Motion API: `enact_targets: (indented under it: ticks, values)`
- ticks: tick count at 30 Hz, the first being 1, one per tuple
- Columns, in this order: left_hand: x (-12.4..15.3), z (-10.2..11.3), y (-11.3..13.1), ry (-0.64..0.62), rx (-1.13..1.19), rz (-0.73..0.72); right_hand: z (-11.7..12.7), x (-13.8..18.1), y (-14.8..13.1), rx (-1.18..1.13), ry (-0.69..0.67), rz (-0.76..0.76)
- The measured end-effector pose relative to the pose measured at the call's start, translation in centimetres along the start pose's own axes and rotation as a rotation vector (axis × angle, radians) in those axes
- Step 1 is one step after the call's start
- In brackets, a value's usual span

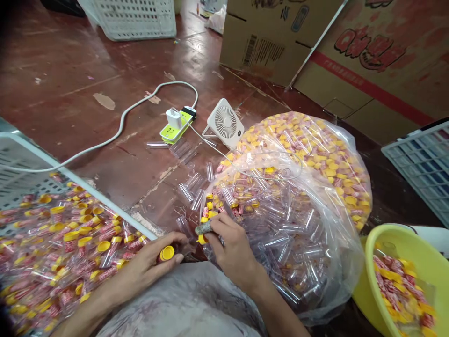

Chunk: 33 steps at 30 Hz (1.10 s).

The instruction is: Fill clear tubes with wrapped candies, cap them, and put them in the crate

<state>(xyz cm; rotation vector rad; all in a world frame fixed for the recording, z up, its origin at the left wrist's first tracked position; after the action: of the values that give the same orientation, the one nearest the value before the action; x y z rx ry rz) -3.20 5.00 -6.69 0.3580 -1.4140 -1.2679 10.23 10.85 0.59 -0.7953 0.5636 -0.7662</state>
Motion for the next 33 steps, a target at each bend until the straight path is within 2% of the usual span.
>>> enact_targets:
  ticks: [3,10,13,17,19,22,24,30,33]
  values:
    - [0.0,-0.2,0.4,0.001,-0.004,-0.017,-1.6,0.1,0.4,-0.038,-0.076,0.006]
    - [-0.5,-0.7,-0.4,-0.002,0.049,0.021,-1.6,0.5,1.9,-0.013,-0.014,-0.039]
    - [-0.5,-0.5,-1.0,0.002,0.044,0.050,0.0,0.8,2.5,-0.008,0.054,-0.070]
    - [-0.4,0.5,-2.4,0.024,0.012,0.082,2.6,1.8,4.4,-0.162,0.186,-0.213]
    - [-0.4,0.9,-3.0,0.043,0.006,0.079,3.3,1.7,4.1,-0.149,0.185,-0.194]
    - [-0.6,1.3,-3.7,0.065,0.018,0.083,2.8,0.8,2.6,-0.025,0.101,-0.091]
    - [-0.7,1.3,-3.8,0.069,0.033,0.085,1.8,0.6,2.4,0.095,0.050,-0.073]
    - [-0.8,1.4,-3.6,0.063,0.019,0.089,-2.9,0.6,2.8,0.849,-0.215,0.031]
    - [-0.9,1.5,-3.1,0.071,-0.010,0.080,-4.6,0.1,3.4,0.983,-0.270,0.030]
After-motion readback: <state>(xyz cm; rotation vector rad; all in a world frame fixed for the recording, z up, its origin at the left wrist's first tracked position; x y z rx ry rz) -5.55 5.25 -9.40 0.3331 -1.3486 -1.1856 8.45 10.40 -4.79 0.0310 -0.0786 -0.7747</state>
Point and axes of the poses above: each hand's wrist, its own x-axis away from the middle knuckle, its own z-axis out of the back of the hand, y = z × x, the point moved 10 cm from there along -x, towards the middle knuckle, and after that the axes turned 13 degrees about z, right-handed, at the moved point
